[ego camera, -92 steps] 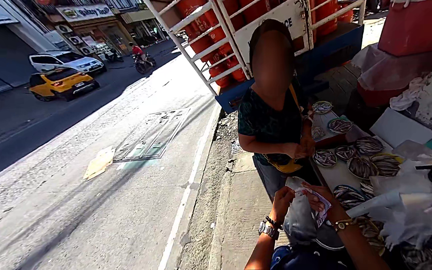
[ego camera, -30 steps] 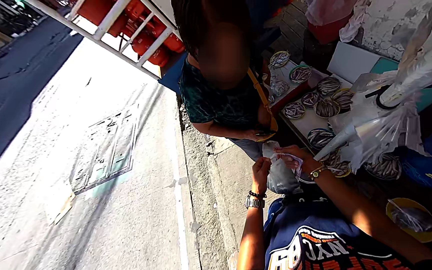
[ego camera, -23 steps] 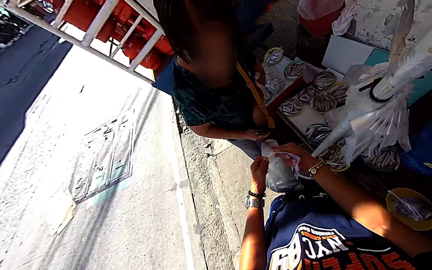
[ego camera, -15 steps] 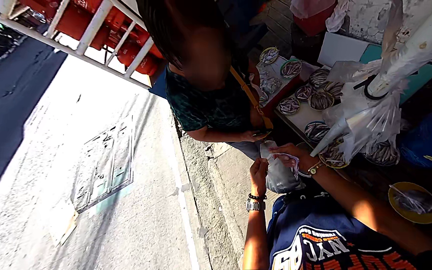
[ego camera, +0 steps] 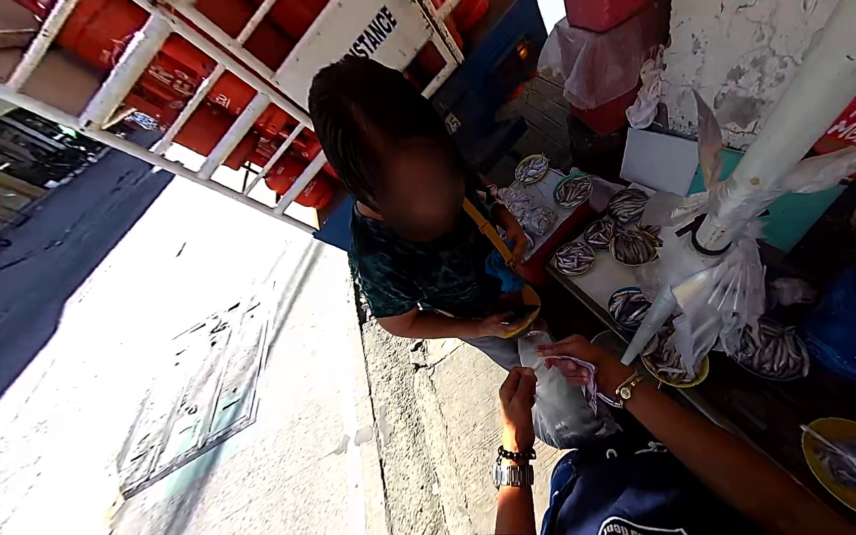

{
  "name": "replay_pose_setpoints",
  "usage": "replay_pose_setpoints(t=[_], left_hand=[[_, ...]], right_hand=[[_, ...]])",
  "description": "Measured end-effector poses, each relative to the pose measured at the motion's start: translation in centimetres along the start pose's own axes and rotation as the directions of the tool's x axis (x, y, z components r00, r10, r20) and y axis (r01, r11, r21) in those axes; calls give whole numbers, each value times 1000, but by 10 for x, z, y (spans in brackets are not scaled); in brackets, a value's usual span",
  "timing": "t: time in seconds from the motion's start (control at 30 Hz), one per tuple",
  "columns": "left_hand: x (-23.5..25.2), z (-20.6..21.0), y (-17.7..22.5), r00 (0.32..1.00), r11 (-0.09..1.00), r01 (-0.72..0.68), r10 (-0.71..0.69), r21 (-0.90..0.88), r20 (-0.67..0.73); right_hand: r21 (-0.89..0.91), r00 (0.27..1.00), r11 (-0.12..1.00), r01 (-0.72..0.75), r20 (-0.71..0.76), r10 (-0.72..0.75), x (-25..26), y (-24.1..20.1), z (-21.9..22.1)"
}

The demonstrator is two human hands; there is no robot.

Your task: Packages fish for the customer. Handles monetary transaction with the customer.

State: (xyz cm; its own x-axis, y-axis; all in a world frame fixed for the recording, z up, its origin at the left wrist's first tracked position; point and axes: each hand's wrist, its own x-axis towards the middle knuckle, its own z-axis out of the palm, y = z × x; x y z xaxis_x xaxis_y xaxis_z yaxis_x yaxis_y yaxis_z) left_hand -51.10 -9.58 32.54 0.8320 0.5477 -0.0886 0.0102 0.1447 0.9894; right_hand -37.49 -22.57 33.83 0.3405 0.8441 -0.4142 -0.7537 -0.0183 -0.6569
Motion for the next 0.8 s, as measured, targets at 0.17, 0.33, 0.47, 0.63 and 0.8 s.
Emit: replay_pose_setpoints(t=[0.17,0.33,0.47,0.63,0.8], left_hand=[[4,0,0,1000,1000,-7,7,-21,-25],[8,0,-3,999,999,-32,32,-32,-18],[3,0,0,999,999,-44,44,-23,-4],[-2,2,0,998,998,-57,57,-15,-5],[-5,4,-1,998,998,-56,56,-11,-7]], right_hand=[[12,1000,1000,2,21,-3,2,-4,3],[-2,999,1000,17,45,-17,3,-6,1],[-34,999,999,18,33,-17,-3,-7,6],[-31,998,999,30,49,-29,-9,-6,6],[-21,999,1000,21,40,-20,-12,-7,7]])
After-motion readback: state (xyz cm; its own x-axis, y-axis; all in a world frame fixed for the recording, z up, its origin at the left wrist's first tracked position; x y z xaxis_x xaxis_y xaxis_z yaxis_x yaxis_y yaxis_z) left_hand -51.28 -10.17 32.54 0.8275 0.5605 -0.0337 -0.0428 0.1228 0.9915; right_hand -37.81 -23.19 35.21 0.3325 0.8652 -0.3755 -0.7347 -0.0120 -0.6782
